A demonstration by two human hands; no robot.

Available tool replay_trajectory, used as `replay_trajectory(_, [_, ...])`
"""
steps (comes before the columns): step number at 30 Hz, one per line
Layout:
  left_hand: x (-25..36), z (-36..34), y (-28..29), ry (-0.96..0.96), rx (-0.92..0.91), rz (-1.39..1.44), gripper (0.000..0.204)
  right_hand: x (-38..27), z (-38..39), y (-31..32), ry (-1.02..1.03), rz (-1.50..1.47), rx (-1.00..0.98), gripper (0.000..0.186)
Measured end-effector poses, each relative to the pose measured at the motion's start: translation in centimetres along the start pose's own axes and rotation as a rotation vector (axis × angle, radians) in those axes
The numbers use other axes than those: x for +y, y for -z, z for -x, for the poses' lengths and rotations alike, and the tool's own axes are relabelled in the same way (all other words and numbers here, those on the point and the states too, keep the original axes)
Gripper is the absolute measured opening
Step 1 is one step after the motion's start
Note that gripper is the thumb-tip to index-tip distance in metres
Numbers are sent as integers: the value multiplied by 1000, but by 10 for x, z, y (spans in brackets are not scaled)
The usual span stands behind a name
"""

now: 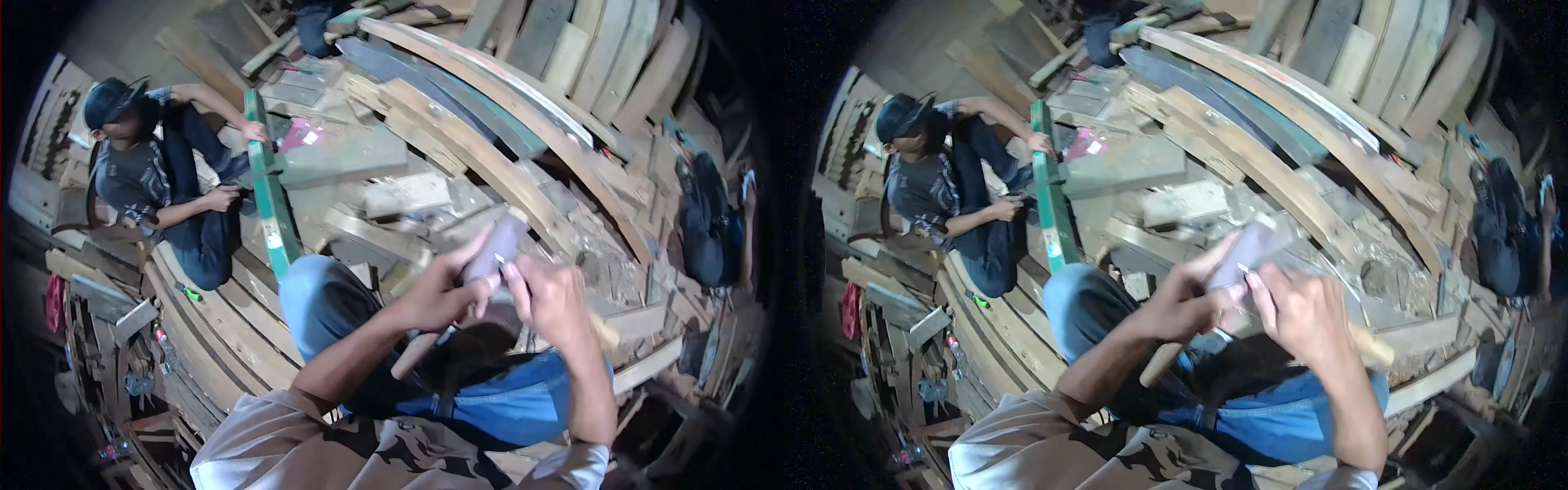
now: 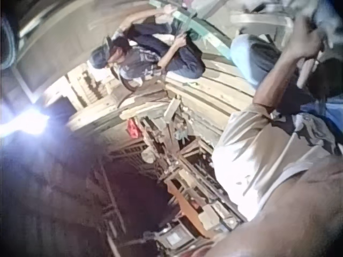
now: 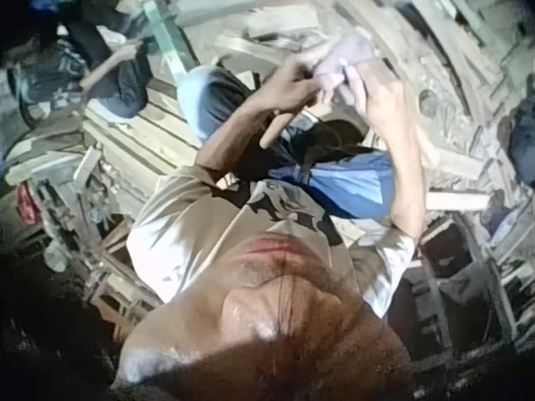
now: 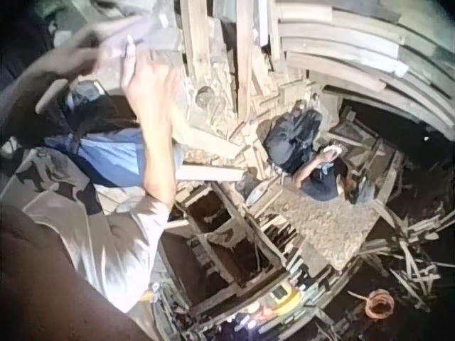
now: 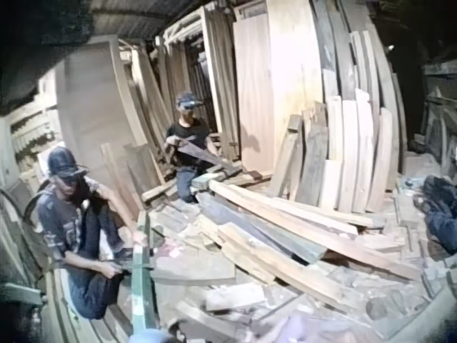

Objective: The person marks and carves a wooden piece covered in purple material using a small pointed metal tool, then shapes the piece by scraping it with a small knife.

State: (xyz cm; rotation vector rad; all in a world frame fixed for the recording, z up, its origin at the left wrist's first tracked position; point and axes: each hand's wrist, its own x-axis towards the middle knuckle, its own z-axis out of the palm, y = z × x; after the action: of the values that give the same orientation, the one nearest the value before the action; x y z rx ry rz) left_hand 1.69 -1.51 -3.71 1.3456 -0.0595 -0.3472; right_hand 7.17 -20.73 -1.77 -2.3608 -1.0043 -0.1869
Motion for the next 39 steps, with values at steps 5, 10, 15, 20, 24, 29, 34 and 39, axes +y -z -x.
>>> replay_trajectory(5, [-1, 1, 2, -42, -34, 31, 75, 0, -3, -2, -42, 35, 38, 19])
replay_trajectory(10, [1, 1, 5, -4, -41, 44, 74, -1, -11, 4, -58, 72, 66, 23])
replay_trajectory(15, [-3, 0, 5, -1, -2, 43, 71, -2, -5, -3, -37, 48, 45, 23])
replay_trajectory(20, [-1, -2, 6, -31, -24, 67, 70, -7, -3, -7, -22, 56, 4, 24])
replay_trajectory(24, [0, 1, 7, 0, -5, 33, 70, -2, -10, 0, -104, 108, 71, 24])
replay_trajectory(29, [2, -1, 5, 3, -27, 47, 70, 1, -11, 1, -80, 88, 38, 25])
replay_trajectory(34, [-5, -1, 7, 1, 5, 24, 70, -7, -4, -6, -56, 60, -15, 25])
replay_trajectory(39, [-4, -2, 5, -9, -40, 50, 72, -5, -6, -1, -92, 77, 36, 26])
